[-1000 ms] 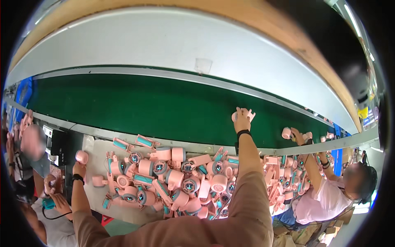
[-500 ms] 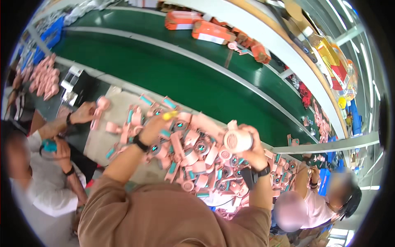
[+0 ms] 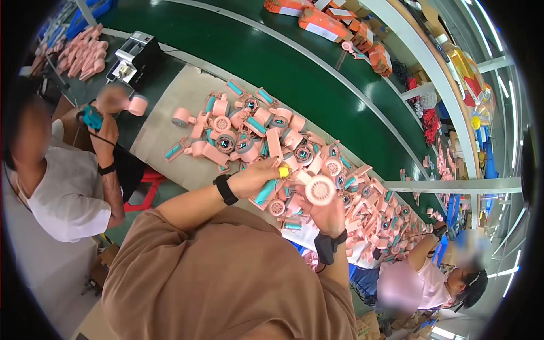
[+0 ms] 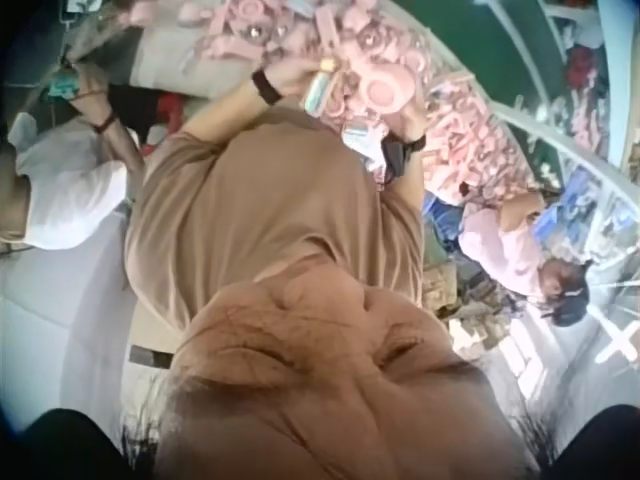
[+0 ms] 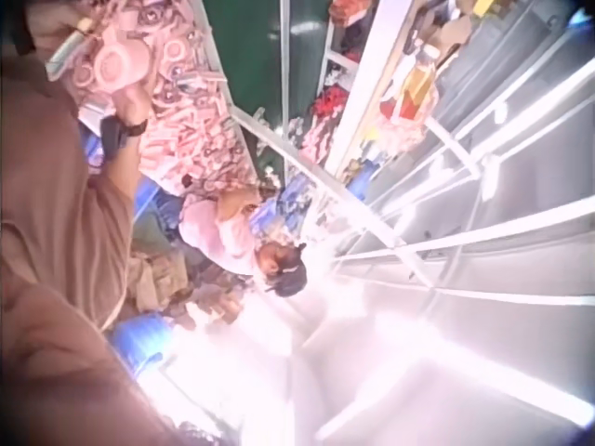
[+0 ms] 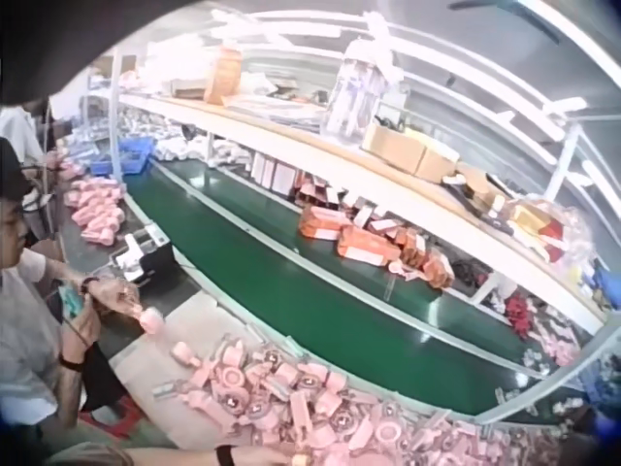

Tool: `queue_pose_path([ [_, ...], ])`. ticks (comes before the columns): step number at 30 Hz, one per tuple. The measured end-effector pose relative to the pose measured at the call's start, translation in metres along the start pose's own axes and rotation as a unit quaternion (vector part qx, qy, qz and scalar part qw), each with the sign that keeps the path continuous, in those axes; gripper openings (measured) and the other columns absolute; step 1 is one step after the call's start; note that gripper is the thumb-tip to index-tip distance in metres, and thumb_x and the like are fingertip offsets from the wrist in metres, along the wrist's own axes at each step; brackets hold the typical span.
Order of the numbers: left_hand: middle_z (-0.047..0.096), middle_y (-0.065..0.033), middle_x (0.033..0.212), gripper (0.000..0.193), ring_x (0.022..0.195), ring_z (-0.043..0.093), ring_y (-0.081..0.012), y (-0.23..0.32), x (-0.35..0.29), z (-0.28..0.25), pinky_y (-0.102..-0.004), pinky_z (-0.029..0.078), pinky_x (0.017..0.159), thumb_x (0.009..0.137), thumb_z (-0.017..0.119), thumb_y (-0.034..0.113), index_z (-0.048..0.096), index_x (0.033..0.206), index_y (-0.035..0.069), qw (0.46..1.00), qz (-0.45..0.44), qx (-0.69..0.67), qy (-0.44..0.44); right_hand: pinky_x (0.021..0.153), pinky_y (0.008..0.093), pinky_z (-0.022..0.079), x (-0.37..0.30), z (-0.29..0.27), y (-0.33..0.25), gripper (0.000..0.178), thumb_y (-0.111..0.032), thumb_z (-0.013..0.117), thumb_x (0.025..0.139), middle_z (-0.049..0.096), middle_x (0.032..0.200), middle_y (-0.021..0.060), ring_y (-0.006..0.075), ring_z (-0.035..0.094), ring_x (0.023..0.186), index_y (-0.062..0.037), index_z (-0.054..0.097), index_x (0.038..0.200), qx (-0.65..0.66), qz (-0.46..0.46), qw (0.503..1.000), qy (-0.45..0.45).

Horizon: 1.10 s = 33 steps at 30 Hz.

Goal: Assembling or inspecting small handheld fans at an electronics factory assembly line.

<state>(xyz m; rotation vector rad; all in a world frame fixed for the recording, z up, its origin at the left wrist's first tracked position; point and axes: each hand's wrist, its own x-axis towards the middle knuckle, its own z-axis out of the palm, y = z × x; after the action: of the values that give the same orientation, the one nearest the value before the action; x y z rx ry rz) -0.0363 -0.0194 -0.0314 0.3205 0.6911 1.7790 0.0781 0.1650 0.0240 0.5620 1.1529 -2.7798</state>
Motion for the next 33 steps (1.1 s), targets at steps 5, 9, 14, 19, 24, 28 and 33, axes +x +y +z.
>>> queue_pose_path([
  [5,0.055,-0.0066,0.088,0.016,0.072,0.058,-0.0144,-0.003,-0.014,0.005,-0.0273,0.049,0.063,0.088,0.045,0.013,0.046,0.1,0.002,0.963,0.054,0.25,0.08,0.096,0.0421,0.037,-0.024,0.026,0.009,0.06,-0.005,0.068,0.067,0.042,0.125,0.017,0.0295,0.041,0.118,-0.0052,0.04,0.12,-0.601,-0.212,0.77,-0.026],
  [9,0.055,-0.007,0.088,0.013,0.077,0.055,-0.0121,-0.005,-0.02,0.007,-0.0259,0.047,0.064,0.085,0.041,0.01,0.046,0.096,0.003,0.956,0.008,0.269,0.116,0.094,0.0421,0.036,-0.019,0.006,0.017,0.057,-0.002,0.069,0.061,0.046,0.118,0.0173,0.034,0.041,0.115,-0.0048,0.041,0.112,-0.672,-0.333,0.66,-0.04],
  [14,0.056,-0.0057,0.078,0.015,0.059,0.055,-0.0118,0.013,-0.034,0.027,-0.0259,0.047,0.052,0.083,0.047,0.013,0.046,0.094,0.003,0.952,-0.042,0.294,0.076,0.092,0.0425,0.038,-0.016,0.002,0.019,0.048,-0.002,0.073,0.062,0.05,0.111,0.0145,0.0352,0.048,0.109,-0.0054,0.047,0.103,-0.669,-0.409,0.618,-0.052],
  [19,0.057,-0.0054,0.071,0.019,0.059,0.056,-0.0111,0.015,-0.043,0.037,-0.0268,0.047,0.051,0.08,0.053,0.014,0.047,0.093,0.001,0.923,-0.046,0.371,0.089,0.093,0.0441,0.041,-0.015,-0.007,0.013,0.05,-0.001,0.074,0.061,0.05,0.111,0.0133,0.036,0.047,0.111,-0.0058,0.049,0.104,-0.699,-0.42,0.573,-0.084],
  [24,0.059,-0.015,0.072,0.026,0.061,0.06,-0.024,0.003,-0.038,0.026,-0.0352,0.047,0.055,0.078,0.056,0.019,0.047,0.093,0.0,0.824,0.045,0.555,0.104,0.093,0.0384,0.039,-0.028,0.015,0.006,0.054,-0.007,0.073,0.067,0.049,0.115,0.0146,0.0319,0.048,0.11,-0.0031,0.049,0.116,-0.541,-0.221,0.81,-0.051],
  [28,0.059,-0.0201,0.074,0.028,0.064,0.059,-0.0342,-0.01,-0.029,0.026,-0.0397,0.046,0.056,0.076,0.058,0.02,0.048,0.094,0.001,0.775,0.081,0.624,0.062,0.091,0.0361,0.038,-0.027,0.033,-0.028,0.061,-0.024,0.068,0.075,0.051,0.112,0.0162,0.0303,0.048,0.106,-0.004,0.042,0.127,-0.702,-0.192,0.668,-0.155],
  [33,0.056,-0.0179,0.068,0.023,0.063,0.059,-0.0328,-0.009,-0.03,0.042,-0.0409,0.045,0.055,0.077,0.056,0.019,0.048,0.088,0.0,0.757,0.024,0.651,0.05,0.088,0.0351,0.039,-0.019,0.011,-0.019,0.056,-0.026,0.064,0.079,0.051,0.114,0.0174,0.0297,0.049,0.104,-0.0066,0.044,0.127,-0.653,-0.17,0.712,-0.193],
])
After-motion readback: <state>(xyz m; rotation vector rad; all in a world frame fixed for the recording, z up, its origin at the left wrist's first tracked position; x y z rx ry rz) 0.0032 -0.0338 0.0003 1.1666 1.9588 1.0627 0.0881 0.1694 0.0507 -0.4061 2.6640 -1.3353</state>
